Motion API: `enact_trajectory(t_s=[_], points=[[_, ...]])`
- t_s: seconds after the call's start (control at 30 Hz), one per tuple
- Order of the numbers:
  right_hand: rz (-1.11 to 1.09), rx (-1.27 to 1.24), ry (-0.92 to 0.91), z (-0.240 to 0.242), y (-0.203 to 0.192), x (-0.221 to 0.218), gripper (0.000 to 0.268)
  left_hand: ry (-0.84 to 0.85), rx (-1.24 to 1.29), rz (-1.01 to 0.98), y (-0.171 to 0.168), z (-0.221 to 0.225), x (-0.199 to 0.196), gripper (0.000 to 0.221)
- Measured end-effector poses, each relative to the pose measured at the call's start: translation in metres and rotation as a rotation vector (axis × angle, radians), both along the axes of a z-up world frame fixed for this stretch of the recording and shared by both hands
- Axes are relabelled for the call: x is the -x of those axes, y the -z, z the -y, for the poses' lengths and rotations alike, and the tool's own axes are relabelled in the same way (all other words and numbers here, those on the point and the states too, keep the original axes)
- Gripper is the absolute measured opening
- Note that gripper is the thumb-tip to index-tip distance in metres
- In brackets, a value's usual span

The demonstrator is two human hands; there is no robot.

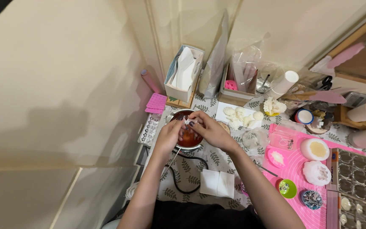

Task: Adding fragrance oil to a pot of melted wax and stirring it at a production workbench.

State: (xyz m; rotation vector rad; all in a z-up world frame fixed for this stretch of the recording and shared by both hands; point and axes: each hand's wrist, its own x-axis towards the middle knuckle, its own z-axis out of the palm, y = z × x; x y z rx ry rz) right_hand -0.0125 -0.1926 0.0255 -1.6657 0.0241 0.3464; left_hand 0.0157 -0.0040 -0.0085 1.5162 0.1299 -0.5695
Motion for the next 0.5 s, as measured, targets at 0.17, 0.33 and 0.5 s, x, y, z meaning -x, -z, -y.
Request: enact_trajectory(t_s=[0.17, 0.33, 0.5], points=[[0.046, -0.008, -0.013, 0.005, -0.002, 0.004, 0.020, 0.002, -0.081, 0.063, -0.015, -0.009, 0.001, 0.029], [-0.114, 0.349, -0.031, 0.014, -0.035, 0.003, 0.013, 0.047, -0.206, 0.151, -0.026, -0.014, 0.003, 0.032], [0.210, 0.718, -0.096, 0.030, -0.030, -0.008, 0.014, 0.067, -0.405, 0.247, -0.032, -0.015, 0.004, 0.032]])
